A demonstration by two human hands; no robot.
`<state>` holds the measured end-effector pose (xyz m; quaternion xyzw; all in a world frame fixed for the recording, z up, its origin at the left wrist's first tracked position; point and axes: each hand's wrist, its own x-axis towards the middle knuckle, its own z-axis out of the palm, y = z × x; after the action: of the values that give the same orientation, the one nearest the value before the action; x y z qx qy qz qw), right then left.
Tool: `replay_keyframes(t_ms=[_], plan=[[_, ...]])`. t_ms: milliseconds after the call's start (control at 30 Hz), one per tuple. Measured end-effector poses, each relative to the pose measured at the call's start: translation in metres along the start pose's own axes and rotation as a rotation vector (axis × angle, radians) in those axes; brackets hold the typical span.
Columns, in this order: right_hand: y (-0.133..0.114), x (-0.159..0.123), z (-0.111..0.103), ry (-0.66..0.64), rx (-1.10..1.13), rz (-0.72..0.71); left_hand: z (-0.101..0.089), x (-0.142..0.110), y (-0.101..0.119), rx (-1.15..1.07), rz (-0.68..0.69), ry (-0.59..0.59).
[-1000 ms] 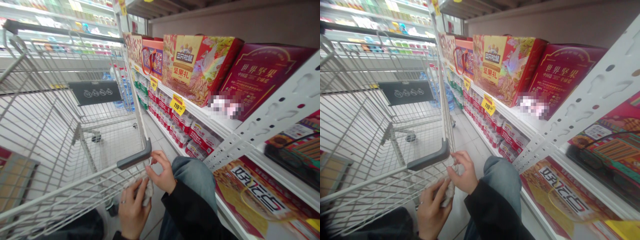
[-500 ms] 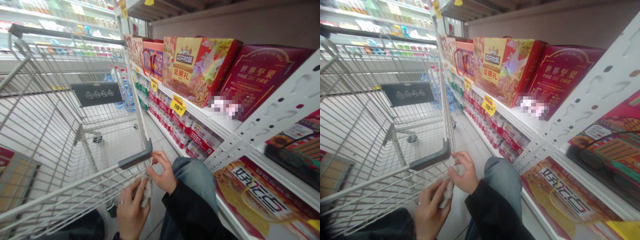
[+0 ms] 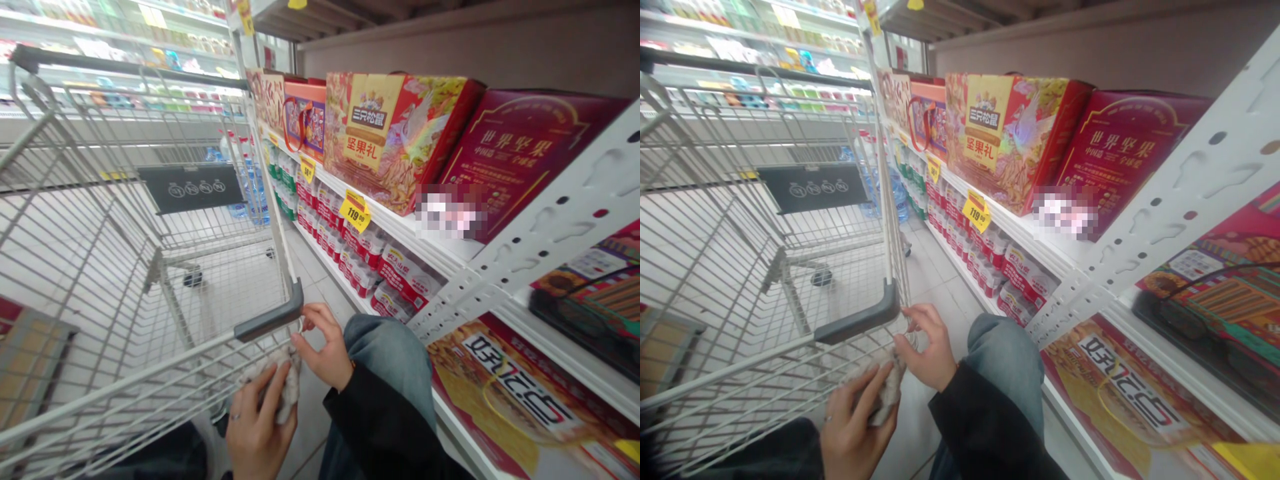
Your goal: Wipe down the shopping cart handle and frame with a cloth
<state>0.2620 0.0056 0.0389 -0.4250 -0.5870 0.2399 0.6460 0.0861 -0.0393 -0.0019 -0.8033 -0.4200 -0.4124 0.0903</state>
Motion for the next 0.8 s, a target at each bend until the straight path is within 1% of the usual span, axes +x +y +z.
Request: replay_keyframes(t_ms=[67, 133, 267, 333, 500, 567, 633, 700, 800], plan=[[0.001, 0.000, 0.000, -0.002, 0.002, -0.006, -0.006, 0.004, 0.001, -0.007, -0.024, 0.059], [0.000, 0.001, 0.000, 0.005, 0.000, -0.012, -0.009, 0.007, 0.001, -0.003, -0.029, 0.075], [-0.001, 0.001, 0.000, 0.005, -0.009, 0.002, -0.006, 0.006, 0.000, 0.018, 0.002, -0.008], [0.000, 0.000, 0.000, 0.004, -0.014, 0.001, -0.005, 0.005, 0.000, 0.017, -0.003, -0.023], [0.002, 0.000, 0.001, 0.006, -0.019, -0.012, -0.013, 0.007, -0.001, 0.041, -0.001, 0.052], [0.001, 0.000, 0.001, 0.010, -0.029, -0.016, -0.011, 0.002, -0.005, 0.059, 0.001, 0.040], [0.000, 0.001, 0.001, 0.022, -0.045, -0.023, -0.005, -0.005, -0.009, 0.070, 0.033, -0.011], [-0.002, 0.000, 0.002, 0.035, -0.062, -0.034, -0.002, -0.011, -0.013, 0.066, 0.050, -0.030], [-0.004, -0.003, 0.003, 0.072, -0.107, -0.060, -0.005, -0.013, -0.015, 0.069, 0.017, 0.022]])
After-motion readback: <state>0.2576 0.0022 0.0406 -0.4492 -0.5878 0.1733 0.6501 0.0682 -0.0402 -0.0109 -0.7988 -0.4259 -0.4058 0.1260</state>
